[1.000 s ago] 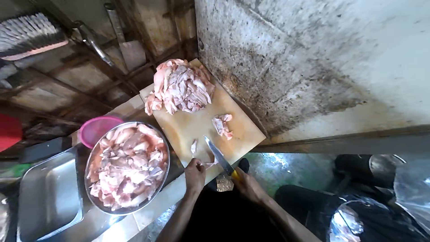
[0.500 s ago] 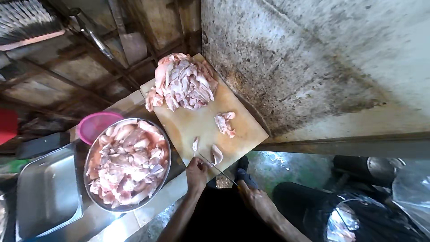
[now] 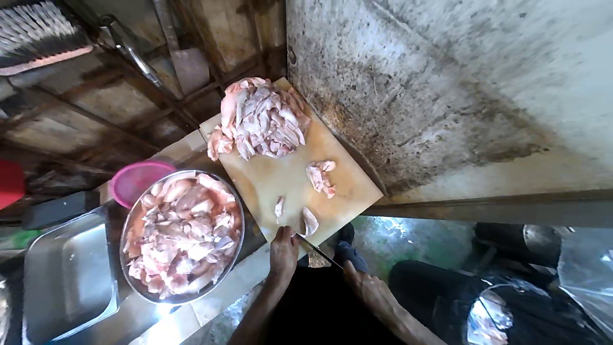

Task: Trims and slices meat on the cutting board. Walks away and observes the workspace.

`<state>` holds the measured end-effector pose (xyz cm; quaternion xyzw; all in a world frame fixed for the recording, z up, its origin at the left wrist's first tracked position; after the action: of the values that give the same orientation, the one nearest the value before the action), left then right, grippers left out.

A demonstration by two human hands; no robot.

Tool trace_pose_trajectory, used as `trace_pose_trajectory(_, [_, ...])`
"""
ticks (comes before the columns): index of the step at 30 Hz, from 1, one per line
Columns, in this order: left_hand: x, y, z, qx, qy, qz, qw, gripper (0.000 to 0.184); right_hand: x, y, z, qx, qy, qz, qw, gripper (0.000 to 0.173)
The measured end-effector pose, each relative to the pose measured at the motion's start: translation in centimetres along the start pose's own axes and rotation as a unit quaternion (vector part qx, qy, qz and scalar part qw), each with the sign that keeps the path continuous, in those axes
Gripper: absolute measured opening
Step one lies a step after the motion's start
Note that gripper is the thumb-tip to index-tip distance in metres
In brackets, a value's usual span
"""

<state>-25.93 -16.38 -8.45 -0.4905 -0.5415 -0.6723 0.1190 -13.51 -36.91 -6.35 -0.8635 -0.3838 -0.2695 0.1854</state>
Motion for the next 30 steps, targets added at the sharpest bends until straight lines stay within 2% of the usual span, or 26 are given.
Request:
trace_pose_trajectory(3, [0.3, -0.3, -0.2, -0.019, -0.009, 0.011, 1.000, 0.009, 0.5, -2.2, 2.1, 0.021, 0.024, 0.012, 0.999, 0.040])
trace_pose_trajectory(5, [1.6, -1.1, 0.3, -0.004, -0.002, 0.014, 1.000, 0.010, 0.5, -2.4, 2.6, 0.026, 0.020, 0.019, 0.999, 0.040])
trace_pose_trajectory(10, [6.9, -3.9, 2.8, 0.053, 0.083, 0.014, 0.995, 0.014, -1.0, 1.5, 2.2, 0.051, -0.008, 0.071, 0.996, 0.040])
trace_pose_trajectory(12, [8.2, -4.8, 3.6, 0.066, 0.114, -0.032, 0.991, 0.017, -1.1, 3.4, 2.3, 0.090, 0.007, 0.098, 0.991, 0.038])
trace_pose_trajectory(14, [8.5, -5.7, 4.2, 0.079, 0.116, -0.132, 0.981, 0.021, -0.3, 4.4, 1.9, 0.124, 0.059, 0.144, 0.980, 0.038])
trace_pose_trajectory(17, [8.2, -5.7, 4.8, 0.077, 0.118, -0.263, 0.954, 0.018, 1.7, 4.8, 1.0, 0.110, 0.123, 0.191, 0.968, 0.038])
trace_pose_trajectory(21, [7.4, -5.4, 5.2, 0.091, 0.122, -0.268, 0.951, 0.016, 1.7, 3.3, 0.9, 0.125, 0.081, 0.127, 0.981, 0.037])
trace_pose_trajectory(24, [7.3, -4.3, 5.5, 0.095, 0.108, -0.240, 0.960, 0.017, 1.7, 3.7, 1.6, 0.083, 0.064, 0.037, 0.994, 0.036])
trace_pose_trajectory(28, [6.7, -4.2, 5.8, 0.075, 0.097, -0.199, 0.972, 0.012, 6.6, 6.1, 3.3, -0.015, 0.140, 0.007, 0.990, 0.036])
trace_pose_trajectory(30, [6.4, -4.0, 5.9, 0.092, 0.060, -0.188, 0.976, 0.015, 9.0, 7.2, 3.6, -0.022, 0.191, 0.027, 0.981, 0.037])
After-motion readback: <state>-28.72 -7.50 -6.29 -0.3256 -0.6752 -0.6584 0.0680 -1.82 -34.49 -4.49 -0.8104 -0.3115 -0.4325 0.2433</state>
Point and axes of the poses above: each hand's wrist, its own z-axis towards the middle knuckle, its own x-axis out of the back of the hand, y = z × x, the point moved 7 cm from there along z, towards the middle knuckle, and after that the axes turned 5 degrees about -z, right-handed, at the moved point
